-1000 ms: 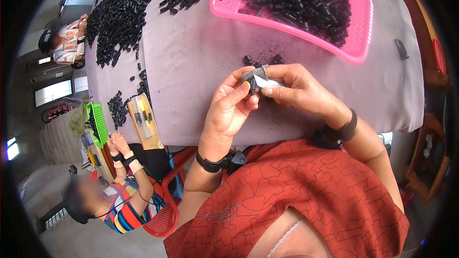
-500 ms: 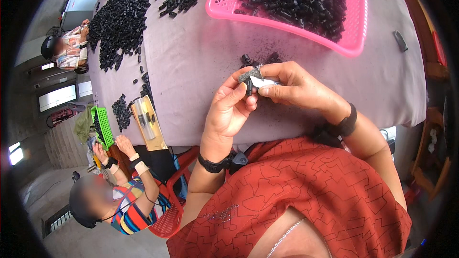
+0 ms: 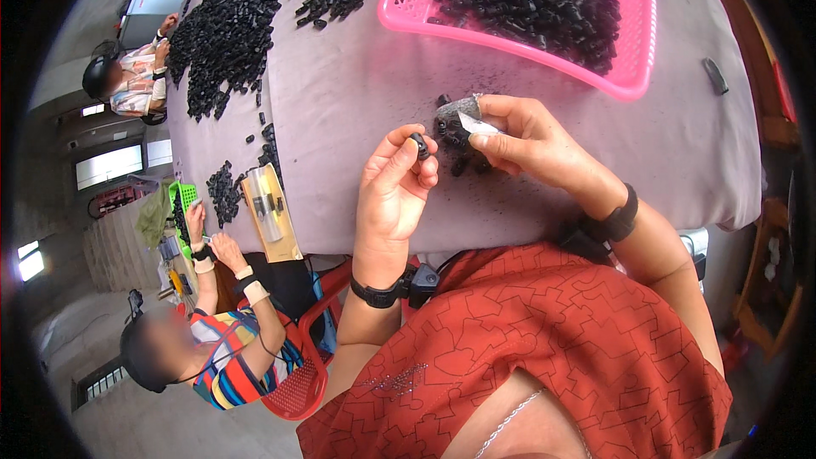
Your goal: Manually sanding the edges of small black plastic shoe components using a small abrasive tool.
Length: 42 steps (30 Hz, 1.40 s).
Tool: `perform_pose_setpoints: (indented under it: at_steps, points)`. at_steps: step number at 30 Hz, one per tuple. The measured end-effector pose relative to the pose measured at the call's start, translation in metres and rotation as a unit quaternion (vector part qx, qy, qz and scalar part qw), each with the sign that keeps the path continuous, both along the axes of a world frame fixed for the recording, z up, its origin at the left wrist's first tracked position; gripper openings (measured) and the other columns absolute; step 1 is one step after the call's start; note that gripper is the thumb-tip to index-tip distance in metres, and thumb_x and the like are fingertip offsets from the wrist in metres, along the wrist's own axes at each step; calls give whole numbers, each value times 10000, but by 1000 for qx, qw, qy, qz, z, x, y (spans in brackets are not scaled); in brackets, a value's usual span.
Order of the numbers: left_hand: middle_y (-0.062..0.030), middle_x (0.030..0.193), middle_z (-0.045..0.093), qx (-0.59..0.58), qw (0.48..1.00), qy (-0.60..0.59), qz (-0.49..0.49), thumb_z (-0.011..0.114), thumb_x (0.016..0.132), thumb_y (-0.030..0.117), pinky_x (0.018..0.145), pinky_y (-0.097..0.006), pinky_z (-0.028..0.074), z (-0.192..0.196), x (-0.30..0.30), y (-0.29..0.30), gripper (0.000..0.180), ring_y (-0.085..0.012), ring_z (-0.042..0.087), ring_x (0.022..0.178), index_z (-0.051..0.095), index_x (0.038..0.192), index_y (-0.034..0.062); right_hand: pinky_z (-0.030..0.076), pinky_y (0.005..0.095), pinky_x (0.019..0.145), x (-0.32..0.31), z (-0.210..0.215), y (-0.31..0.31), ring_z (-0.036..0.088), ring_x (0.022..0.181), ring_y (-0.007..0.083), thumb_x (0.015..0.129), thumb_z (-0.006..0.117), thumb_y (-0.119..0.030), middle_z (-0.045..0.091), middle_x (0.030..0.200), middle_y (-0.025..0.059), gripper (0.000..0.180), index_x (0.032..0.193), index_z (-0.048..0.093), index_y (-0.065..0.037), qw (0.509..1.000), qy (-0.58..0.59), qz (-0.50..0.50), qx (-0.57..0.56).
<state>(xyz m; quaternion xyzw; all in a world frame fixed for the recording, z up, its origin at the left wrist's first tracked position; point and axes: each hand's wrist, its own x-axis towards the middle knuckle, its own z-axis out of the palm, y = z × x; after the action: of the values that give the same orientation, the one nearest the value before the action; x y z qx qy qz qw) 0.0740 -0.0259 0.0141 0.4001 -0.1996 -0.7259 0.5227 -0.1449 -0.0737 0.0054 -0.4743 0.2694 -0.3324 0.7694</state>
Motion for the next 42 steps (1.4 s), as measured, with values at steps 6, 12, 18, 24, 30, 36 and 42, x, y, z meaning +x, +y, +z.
perform_pose_setpoints:
  at_steps: [6,12,18,24,30,36,42]
  points:
    - [-95,995,617,7,1000,28,5,610,928,122,673,-237,506,5,-6,0,298,-145,569,793,567,1206,26,318,183,475,-1,-1,-1,409,555,9,938,595,-225,511,703,-66,282,1150,592,-39,1000,8,2,0]
    - [-85,992,612,-3,1000,7,-13,613,928,137,685,-230,494,3,-6,0,319,-132,562,788,554,1222,27,354,183,509,-3,6,2,450,614,17,927,610,-226,549,766,-52,360,1226,551,-35,1000,10,27,-5]
    - [-35,906,637,-3,1000,2,-22,639,912,117,637,-231,491,-2,-13,-3,338,-106,603,758,543,1226,37,368,189,531,-3,7,3,454,638,27,932,615,-237,540,762,-41,435,1303,504,-41,996,-2,90,-14]
    - [-23,951,644,15,1000,-23,-11,650,903,110,647,-229,501,2,-22,-7,341,-102,607,762,546,1222,48,380,207,558,-1,2,5,453,635,38,919,630,-205,529,746,-42,520,1369,445,-23,996,-30,83,-27]
    - [-26,960,643,8,999,-18,-46,662,891,99,645,-231,507,-1,-19,-15,353,-103,605,752,548,1222,50,376,209,554,-5,8,1,445,628,33,929,619,-212,540,748,-41,418,1283,511,-17,995,-29,90,-20]
    - [-31,924,633,-3,994,-28,-101,643,897,71,629,-229,506,8,-19,-41,328,-100,592,711,552,1208,24,325,194,486,-6,4,-3,397,562,12,971,562,-235,522,702,-54,276,1153,585,-29,999,-49,15,10]
    - [-94,1038,642,-101,987,-122,-27,609,922,81,705,-249,545,22,-34,-102,322,-193,670,861,541,1226,-2,318,182,471,-5,-1,-4,404,549,6,966,571,-251,485,668,-64,202,1023,596,-59,984,-37,-168,40]
